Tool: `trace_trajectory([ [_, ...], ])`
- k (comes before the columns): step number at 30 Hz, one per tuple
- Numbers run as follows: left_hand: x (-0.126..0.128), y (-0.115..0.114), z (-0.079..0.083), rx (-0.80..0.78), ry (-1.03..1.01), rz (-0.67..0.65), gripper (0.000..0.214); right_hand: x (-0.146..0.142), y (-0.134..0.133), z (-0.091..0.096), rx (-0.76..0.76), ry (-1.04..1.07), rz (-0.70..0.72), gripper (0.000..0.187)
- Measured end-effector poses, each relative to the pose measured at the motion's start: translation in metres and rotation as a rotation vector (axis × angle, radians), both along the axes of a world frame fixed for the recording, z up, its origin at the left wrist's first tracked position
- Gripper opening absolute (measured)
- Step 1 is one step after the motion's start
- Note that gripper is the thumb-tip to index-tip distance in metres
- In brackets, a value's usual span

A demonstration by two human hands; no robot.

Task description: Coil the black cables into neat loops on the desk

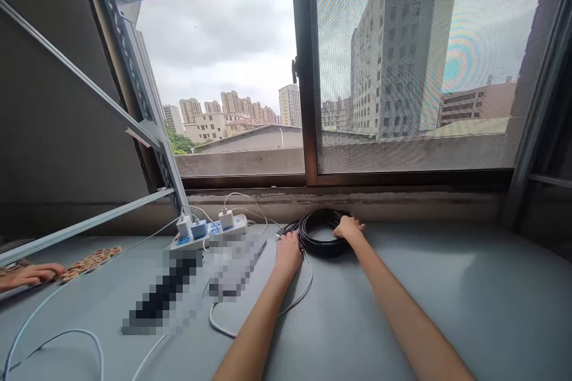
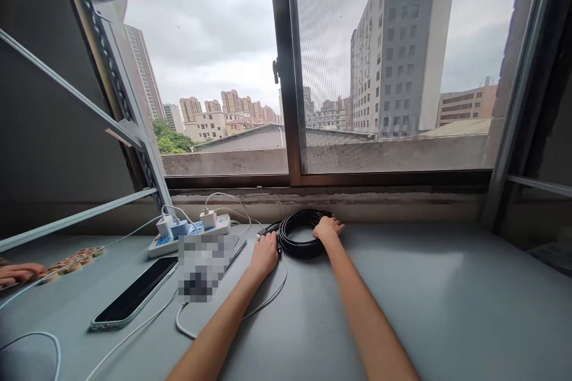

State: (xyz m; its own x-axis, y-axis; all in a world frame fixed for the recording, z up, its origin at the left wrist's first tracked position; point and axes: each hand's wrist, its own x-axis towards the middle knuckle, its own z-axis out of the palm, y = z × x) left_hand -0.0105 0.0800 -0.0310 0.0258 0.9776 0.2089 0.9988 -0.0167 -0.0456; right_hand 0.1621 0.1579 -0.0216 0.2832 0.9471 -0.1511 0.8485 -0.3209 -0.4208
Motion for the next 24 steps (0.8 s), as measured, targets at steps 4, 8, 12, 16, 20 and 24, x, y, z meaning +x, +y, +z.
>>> trace_trajectory([
  [4,0.0,0.0,0.0,-0.012,-0.01,-0.011,0.031,0.015,0.0,-0.004,0.015,0.002,0.005,0.035],
  [8,-0.001,0.0,0.002,-0.039,-0.012,-0.039,0.03,0.05,-0.002,-0.007,0.023,0.052,-0.028,0.035],
  [12,-0.002,-0.001,0.004,-0.049,-0.009,-0.047,0.025,0.089,-0.008,-0.007,0.006,0.087,-0.127,0.035],
  [16,-0.001,-0.001,0.006,-0.046,-0.011,-0.042,0.023,0.115,-0.022,-0.002,0.022,0.077,-0.272,0.036],
  [20,0.001,-0.001,0.006,-0.039,-0.018,-0.033,0.024,0.127,-0.032,0.011,0.104,0.075,-0.322,0.034],
  [24,0.003,-0.002,0.007,-0.038,-0.03,-0.027,0.027,0.127,-0.031,0.03,0.253,0.113,-0.246,0.034],
])
